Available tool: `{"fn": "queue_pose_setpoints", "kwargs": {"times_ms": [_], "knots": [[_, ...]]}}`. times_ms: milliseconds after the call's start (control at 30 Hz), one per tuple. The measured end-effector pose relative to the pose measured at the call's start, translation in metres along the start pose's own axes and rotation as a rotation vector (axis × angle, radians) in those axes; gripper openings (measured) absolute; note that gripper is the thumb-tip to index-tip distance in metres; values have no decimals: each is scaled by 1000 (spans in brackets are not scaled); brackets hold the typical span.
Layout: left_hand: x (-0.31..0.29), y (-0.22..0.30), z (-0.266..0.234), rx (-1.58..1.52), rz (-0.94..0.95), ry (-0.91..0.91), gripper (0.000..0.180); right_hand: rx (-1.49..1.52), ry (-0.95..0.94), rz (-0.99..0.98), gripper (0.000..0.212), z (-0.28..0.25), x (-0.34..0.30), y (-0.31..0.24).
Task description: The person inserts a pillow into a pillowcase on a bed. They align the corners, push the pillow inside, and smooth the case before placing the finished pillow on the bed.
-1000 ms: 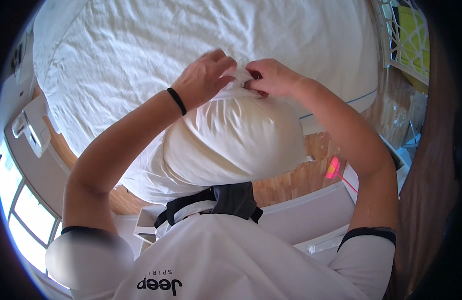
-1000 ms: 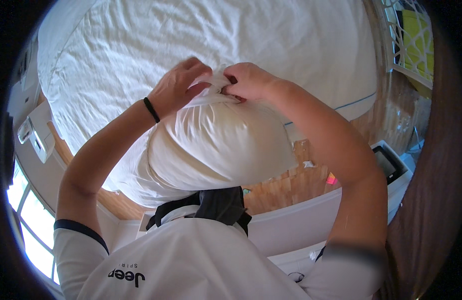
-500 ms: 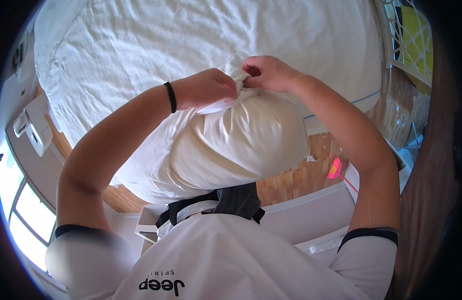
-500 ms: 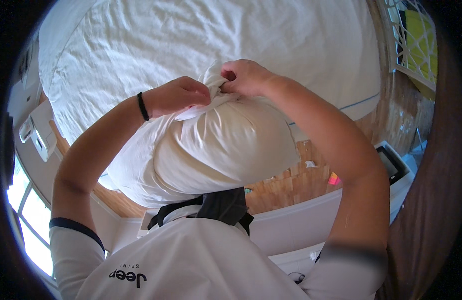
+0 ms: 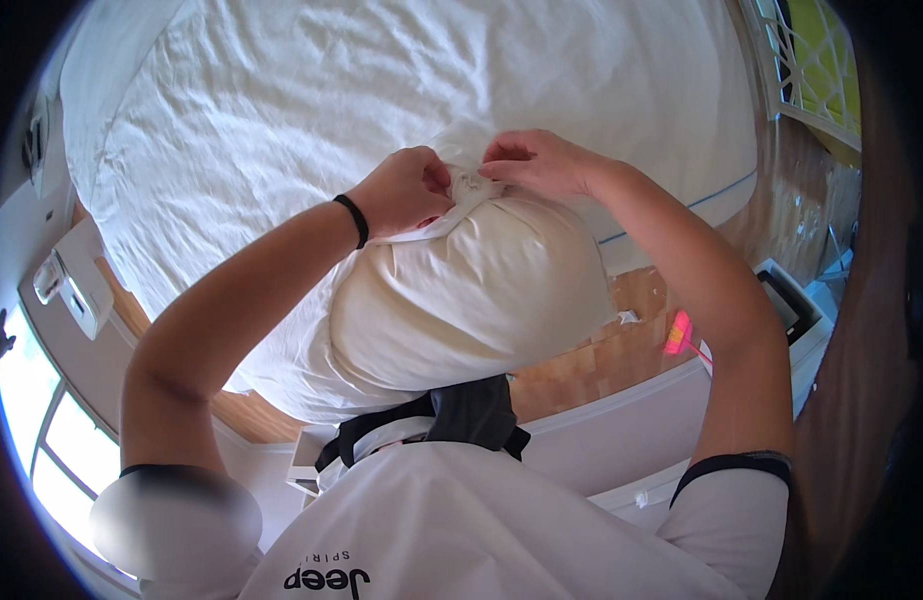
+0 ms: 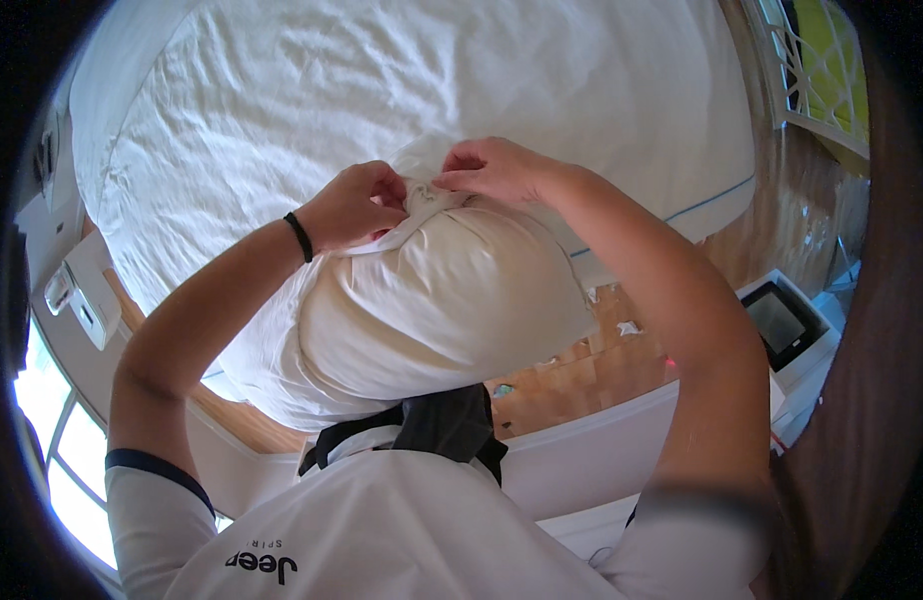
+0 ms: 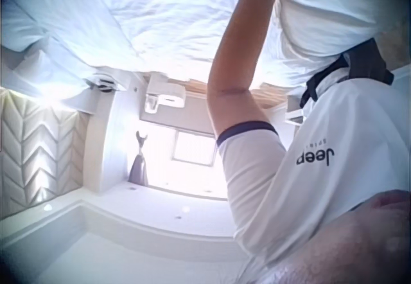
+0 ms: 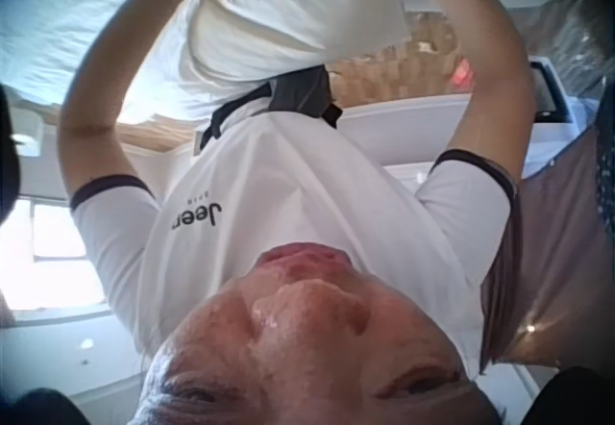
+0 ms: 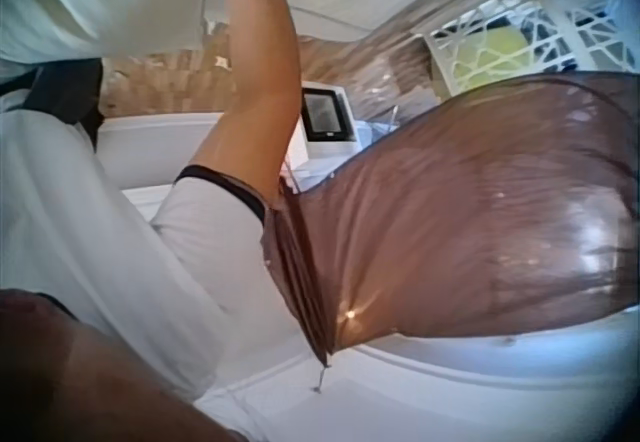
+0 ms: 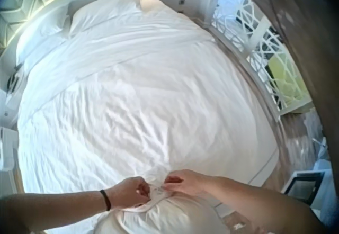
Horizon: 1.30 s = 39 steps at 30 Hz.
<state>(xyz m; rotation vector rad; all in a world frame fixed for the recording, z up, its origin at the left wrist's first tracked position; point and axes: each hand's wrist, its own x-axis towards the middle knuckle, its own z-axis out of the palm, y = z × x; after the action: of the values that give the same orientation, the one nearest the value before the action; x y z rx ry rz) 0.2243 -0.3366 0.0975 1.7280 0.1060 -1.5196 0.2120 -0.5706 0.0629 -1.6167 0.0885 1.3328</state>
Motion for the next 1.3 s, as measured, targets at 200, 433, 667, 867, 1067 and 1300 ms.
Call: {"fn": "queue_pose_setpoints", "kwargs": {"times_ms": [200,433,667,867,1067,1300], "knots": [[19,-9,-1,-162,77,65,36,-193,-12,-5,33,-4,20,-17],[17,26,-24,124,-93,-259,38,-303,-265,-84,40,-22,26,-8],[23,35,-24,253,-94,-206,34,-299,-112,-121,33,-12,22,-14],[24,17,-16,454,173,46,22,-419,-79,-157,26,-19,17,-10],[13,32,-14,272,13,-26,17,-124,-206,-47,24,-24,21,-9],[3,15,-4,163,88,-104,18,-174,-140,-143,29,-18,34,-2]]}}
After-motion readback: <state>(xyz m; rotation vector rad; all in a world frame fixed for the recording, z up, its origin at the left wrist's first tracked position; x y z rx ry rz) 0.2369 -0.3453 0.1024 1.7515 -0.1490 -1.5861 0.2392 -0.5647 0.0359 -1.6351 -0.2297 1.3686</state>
